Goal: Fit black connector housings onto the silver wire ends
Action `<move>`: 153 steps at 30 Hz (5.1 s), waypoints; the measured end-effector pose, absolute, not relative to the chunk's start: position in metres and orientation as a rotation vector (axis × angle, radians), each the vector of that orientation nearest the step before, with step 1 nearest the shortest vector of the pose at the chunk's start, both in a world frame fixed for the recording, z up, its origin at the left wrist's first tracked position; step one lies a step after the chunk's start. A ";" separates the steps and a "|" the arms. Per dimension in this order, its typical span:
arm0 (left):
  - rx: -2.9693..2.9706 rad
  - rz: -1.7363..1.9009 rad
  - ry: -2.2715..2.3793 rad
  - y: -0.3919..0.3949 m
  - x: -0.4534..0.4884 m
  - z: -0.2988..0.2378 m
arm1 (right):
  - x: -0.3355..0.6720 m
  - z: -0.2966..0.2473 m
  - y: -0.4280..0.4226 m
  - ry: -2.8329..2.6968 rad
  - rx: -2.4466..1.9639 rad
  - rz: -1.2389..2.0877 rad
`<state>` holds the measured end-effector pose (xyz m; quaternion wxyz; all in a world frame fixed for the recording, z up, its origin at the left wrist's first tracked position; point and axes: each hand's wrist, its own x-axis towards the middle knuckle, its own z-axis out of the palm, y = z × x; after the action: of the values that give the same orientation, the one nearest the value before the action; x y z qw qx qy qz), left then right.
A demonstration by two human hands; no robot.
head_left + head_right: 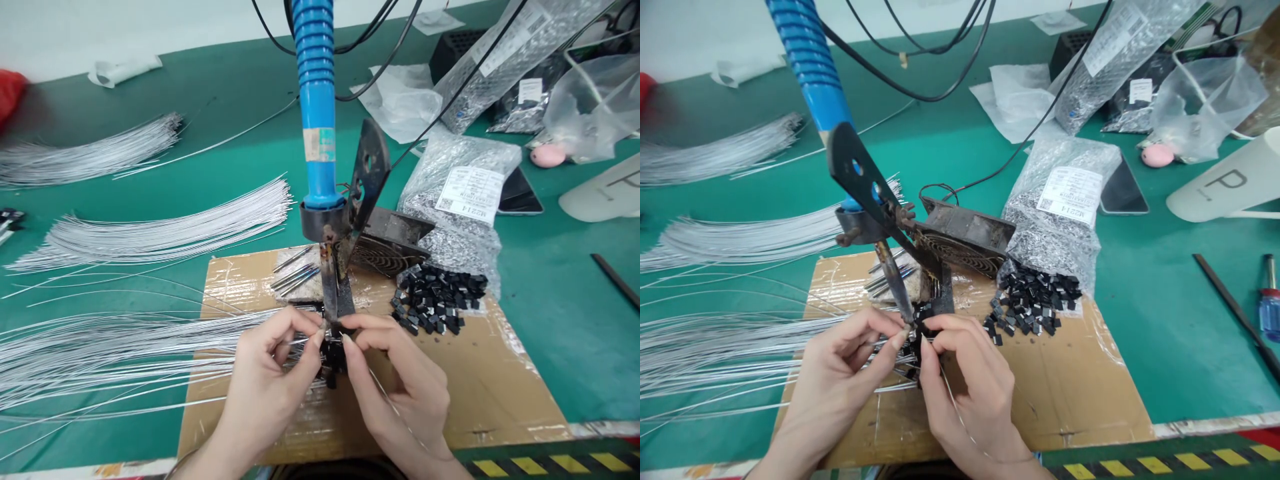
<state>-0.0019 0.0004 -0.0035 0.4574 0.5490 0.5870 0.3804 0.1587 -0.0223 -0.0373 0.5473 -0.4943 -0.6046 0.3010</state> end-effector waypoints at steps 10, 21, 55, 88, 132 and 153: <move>1.923 0.868 1.640 -0.011 -0.025 -0.013 | 0.222 -0.066 -0.029 -0.785 -1.317 0.807; 2.674 0.491 1.947 0.070 -0.100 -0.023 | 0.237 -0.083 -0.031 -0.695 -1.335 0.835; 1.945 1.074 1.963 0.116 -0.144 -0.029 | 0.236 -0.078 -0.033 -0.846 -1.673 0.771; 2.411 0.858 1.999 0.102 -0.141 -0.028 | 0.233 -0.070 -0.031 -0.866 -1.741 0.742; 1.700 0.248 1.442 -0.024 -0.084 0.024 | 0.174 -0.042 -0.040 -1.408 -1.027 1.407; 1.331 0.379 1.398 -0.025 -0.022 0.006 | 0.176 -0.054 -0.049 -1.031 -1.182 1.309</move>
<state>-0.0222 -0.0251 0.0056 0.5541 0.5631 0.5918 0.1604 0.1757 -0.0493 -0.0543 0.5220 -0.4935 -0.4305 0.5465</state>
